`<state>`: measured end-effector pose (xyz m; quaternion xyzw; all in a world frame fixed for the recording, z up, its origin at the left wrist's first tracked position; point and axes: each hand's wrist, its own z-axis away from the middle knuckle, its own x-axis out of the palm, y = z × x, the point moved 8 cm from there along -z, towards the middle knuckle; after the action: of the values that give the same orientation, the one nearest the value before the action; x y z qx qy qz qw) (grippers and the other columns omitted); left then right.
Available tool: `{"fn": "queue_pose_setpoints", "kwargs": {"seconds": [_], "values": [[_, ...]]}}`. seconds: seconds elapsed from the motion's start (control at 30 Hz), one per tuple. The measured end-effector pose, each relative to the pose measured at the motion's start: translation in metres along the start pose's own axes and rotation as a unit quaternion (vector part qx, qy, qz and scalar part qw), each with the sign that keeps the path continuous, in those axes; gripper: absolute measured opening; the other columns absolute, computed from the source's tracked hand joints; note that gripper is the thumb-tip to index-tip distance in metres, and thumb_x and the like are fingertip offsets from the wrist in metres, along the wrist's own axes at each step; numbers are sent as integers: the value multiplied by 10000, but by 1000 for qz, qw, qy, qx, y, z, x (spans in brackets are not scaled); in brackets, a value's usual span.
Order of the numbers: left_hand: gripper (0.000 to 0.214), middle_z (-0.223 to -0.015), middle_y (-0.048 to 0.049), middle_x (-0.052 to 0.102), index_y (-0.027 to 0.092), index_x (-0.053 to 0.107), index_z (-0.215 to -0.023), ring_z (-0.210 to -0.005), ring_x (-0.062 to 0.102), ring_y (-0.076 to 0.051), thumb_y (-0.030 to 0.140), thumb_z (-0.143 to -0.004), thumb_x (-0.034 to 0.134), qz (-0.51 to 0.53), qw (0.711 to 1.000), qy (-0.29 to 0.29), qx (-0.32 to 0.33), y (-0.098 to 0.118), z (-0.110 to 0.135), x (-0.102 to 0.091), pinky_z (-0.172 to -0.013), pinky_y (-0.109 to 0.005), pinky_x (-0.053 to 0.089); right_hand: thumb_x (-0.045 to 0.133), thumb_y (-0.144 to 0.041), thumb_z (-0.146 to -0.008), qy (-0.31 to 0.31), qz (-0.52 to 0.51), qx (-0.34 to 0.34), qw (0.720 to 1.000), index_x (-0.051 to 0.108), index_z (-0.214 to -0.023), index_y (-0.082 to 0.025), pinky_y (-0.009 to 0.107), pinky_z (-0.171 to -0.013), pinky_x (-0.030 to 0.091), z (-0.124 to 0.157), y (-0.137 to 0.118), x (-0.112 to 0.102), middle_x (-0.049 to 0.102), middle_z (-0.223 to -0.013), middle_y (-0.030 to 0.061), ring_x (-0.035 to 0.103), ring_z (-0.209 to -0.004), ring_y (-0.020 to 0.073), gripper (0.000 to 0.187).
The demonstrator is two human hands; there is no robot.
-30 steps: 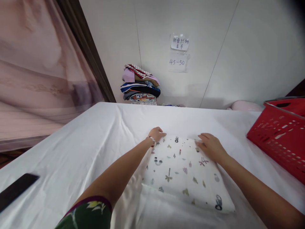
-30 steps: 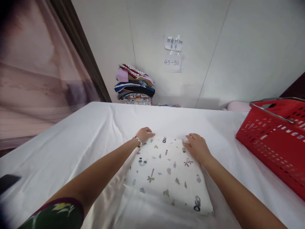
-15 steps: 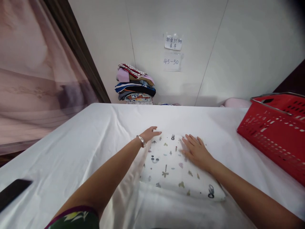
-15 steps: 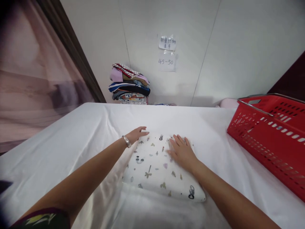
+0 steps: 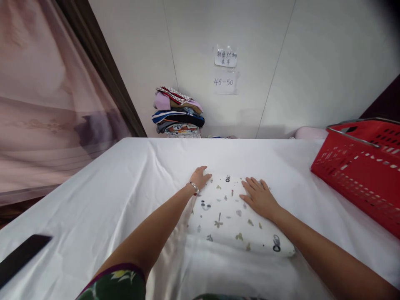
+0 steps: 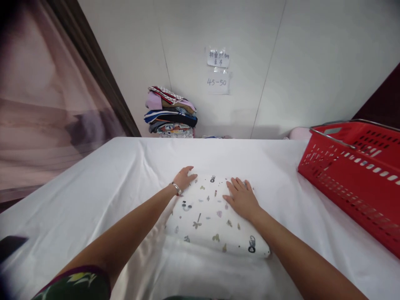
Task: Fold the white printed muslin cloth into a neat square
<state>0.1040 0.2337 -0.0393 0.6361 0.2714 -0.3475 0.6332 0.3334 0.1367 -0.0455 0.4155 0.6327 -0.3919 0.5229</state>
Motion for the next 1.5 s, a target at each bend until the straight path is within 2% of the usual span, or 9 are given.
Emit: {"fn": "queue_pose_setpoints", "kwargs": {"seconds": [0.2, 0.47, 0.6, 0.7, 0.93, 1.03, 1.23, 1.37, 1.5], "values": [[687, -1324, -122, 437, 170, 377, -1295, -1184, 438, -240, 529, -733, 544, 29, 999, -28, 3, 1, 19, -12, -943, -303, 362, 237, -542, -875, -8, -4, 3, 1000, 379, -1332, -217, 492, -1051, 151, 0, 0, 0, 326, -1417, 91, 234, -1312, 262, 578], [811, -1315, -112, 439, 227, 294, -1353, -1026, 551, -246, 300, -638, 669, 65, 996, -54, 9, 8, 39, -20, -761, -313, 495, 229, -551, -874, -11, 1, -5, 1000, 392, -1323, -196, 496, -1046, 156, 0, -1, -1, 342, -1408, 95, 243, -1307, 265, 595], [767, -1317, -116, 430, 247, 272, -1350, -939, 591, -221, 248, -676, 637, 100, 992, -33, -63, 2, 36, -14, -626, -272, 517, 237, -546, -873, -9, -1, -5, 1000, 391, -1324, -202, 489, -1047, 152, 1, 0, -1, 340, -1409, 94, 242, -1307, 262, 587], [718, -1299, -162, 439, 162, 292, -1337, -1065, 534, -245, 254, -705, 619, 56, 993, -37, -102, -11, 36, -8, -749, -291, 500, 240, -553, -870, -10, -7, -2, 1000, 384, -1329, -208, 485, -1049, 141, 0, 1, 0, 339, -1410, 93, 241, -1307, 262, 592], [578, -1453, -121, 212, 148, 330, -1330, -1297, 271, -258, 410, -829, 447, -181, 977, 69, 87, 31, 45, -15, -1031, -390, 290, 250, -542, -871, -29, -7, 8, 1000, 369, -1338, -192, 485, -1046, 123, -4, -2, -1, 332, -1411, 104, 227, -1309, 269, 596], [640, -1466, -105, 186, 153, 325, -1344, -1336, 165, -264, 536, -833, 363, -228, 960, 30, 158, 47, 54, 11, -1069, -457, 177, 259, -558, -863, -29, -10, 27, 999, 345, -1351, -192, 492, -1049, 93, -1, 1, -3, 271, -1439, 110, 174, -1328, 275, 616], [683, -1469, -79, 177, 177, 279, -1376, -1354, 77, -265, 592, -834, 265, -247, 955, -46, 158, 34, 58, 45, -1068, -509, 101, 251, -574, -860, -25, -45, 59, 997, 317, -1364, -187, 477, -1060, 70, 7, 9, -1, 225, -1458, 95, 121, -1344, 259, 638], [607, -1466, -81, 197, 194, 353, -1332, -1350, 109, -256, 540, -832, 353, -173, 973, -30, 150, 32, 56, 30, -1055, -474, 190, 274, -539, -868, -29, -116, 65, 991, 352, -1347, -188, 451, -1067, 98, 7, 20, -5, 227, -1458, 88, 120, -1346, 247, 598], [583, -1411, -134, 312, 142, 377, -1297, -1303, 267, -247, 461, -813, 444, -77, 996, 35, 42, 12, 65, -3, -1020, -353, 292, 319, -416, -870, 18, -157, 110, 981, 400, -1309, -111, 398, -1046, 203, 7, 52, -21, 294, -1423, 139, 190, -1327, 250, 540]]}}
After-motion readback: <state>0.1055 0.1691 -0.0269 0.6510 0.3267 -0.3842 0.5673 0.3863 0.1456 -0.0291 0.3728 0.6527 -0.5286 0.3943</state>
